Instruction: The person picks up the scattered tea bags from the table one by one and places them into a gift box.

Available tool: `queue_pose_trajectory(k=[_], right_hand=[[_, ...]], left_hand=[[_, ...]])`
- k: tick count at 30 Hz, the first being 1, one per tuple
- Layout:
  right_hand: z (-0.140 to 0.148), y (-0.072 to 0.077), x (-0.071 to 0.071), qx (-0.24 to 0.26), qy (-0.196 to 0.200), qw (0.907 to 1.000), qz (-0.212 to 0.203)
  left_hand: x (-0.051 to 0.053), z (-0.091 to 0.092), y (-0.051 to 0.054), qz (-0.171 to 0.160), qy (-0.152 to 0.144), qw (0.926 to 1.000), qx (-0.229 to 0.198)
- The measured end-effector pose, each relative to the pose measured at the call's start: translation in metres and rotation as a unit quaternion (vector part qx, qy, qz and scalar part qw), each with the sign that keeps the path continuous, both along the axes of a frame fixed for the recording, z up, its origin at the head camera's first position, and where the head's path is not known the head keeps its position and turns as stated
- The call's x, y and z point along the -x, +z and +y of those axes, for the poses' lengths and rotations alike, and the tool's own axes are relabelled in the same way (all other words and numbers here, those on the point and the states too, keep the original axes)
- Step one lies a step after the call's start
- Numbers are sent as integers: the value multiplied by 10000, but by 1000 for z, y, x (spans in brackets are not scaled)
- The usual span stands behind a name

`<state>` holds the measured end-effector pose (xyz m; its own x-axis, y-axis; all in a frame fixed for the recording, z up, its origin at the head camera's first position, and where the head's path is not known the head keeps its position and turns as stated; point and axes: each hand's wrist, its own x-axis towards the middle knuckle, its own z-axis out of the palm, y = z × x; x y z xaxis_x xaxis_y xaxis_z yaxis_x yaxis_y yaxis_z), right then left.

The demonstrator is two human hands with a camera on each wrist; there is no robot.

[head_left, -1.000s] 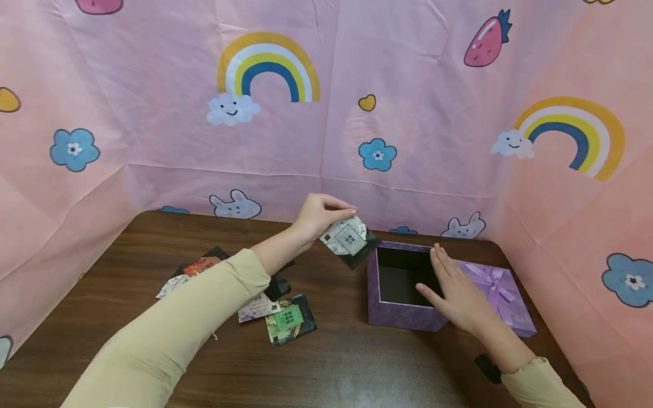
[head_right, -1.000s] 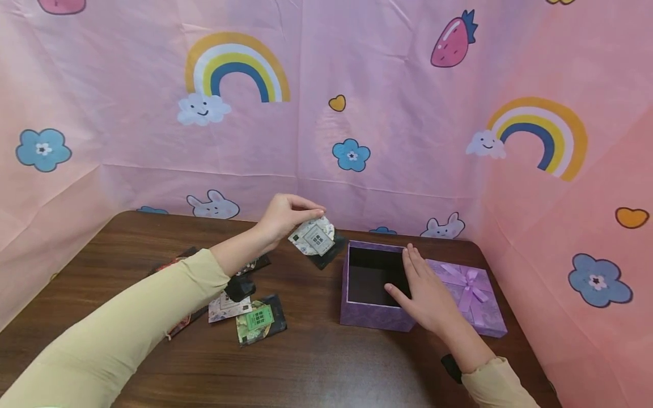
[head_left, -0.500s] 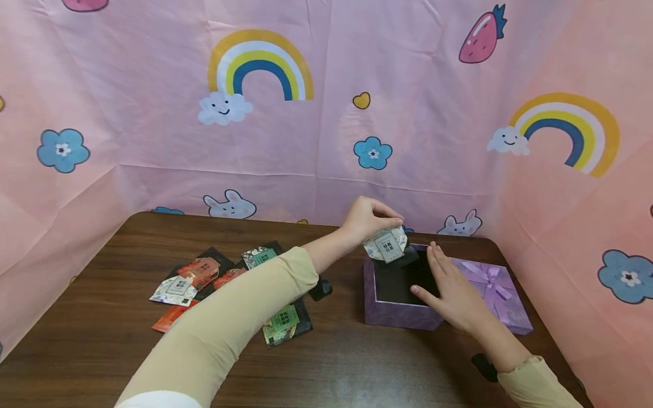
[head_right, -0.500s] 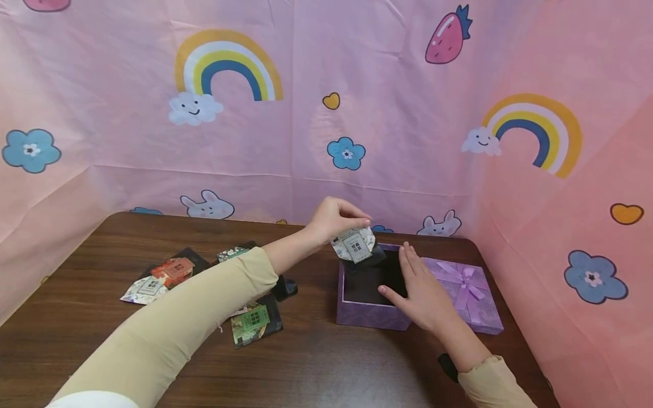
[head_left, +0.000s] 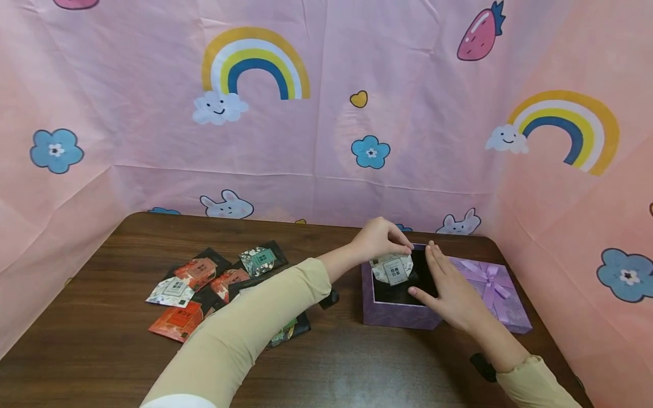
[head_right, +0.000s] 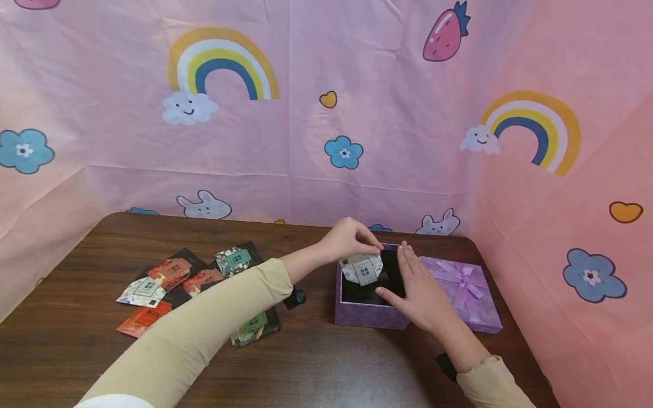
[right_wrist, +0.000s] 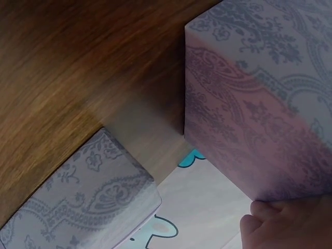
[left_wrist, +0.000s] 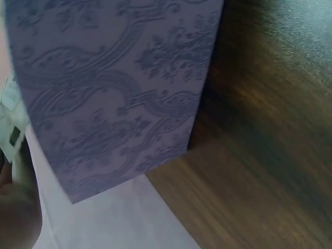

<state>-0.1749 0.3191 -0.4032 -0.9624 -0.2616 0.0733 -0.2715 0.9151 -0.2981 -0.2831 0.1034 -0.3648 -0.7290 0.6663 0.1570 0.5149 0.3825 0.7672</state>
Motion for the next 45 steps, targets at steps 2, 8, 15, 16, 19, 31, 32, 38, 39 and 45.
queue_pose_trajectory(k=[2, 8, 15, 16, 19, 31, 32, 38, 39, 45], right_hand=[[0, 0, 0, -7, 5, 10000, 18], [-1, 2, 0, -40, -28, 10000, 18], [0, 2, 0, -32, -41, 10000, -12], [0, 2, 0, -34, -40, 10000, -11], [1, 2, -1, -30, -46, 10000, 5], [0, 1, -3, 24, -1, 10000, 40], [0, 1, -3, 23, 7, 10000, 47], [-1, 1, -3, -6, 8, 10000, 67], [-1, 1, -3, -16, 7, 10000, 66], [-1, 3, -3, -75, 45, 10000, 45]], left_hand=[[-1, 2, -4, 32, -191, 9997, 124], [-5, 9, -10, 165, -682, 9956, 621], [-7, 16, -16, 307, -957, 9893, 1058], [-7, 17, -17, 353, -981, 9879, 1149], [-7, 19, -18, 523, -995, 9835, 1420], [-7, 18, -14, 451, -1187, 9818, 1410], [-6, 18, -14, 487, -1215, 9807, 1452], [-4, 19, -15, 910, -1220, 9719, 1797], [-4, 19, -15, 945, -1187, 9718, 1807], [-2, 15, -14, 986, -883, 9785, 1584]])
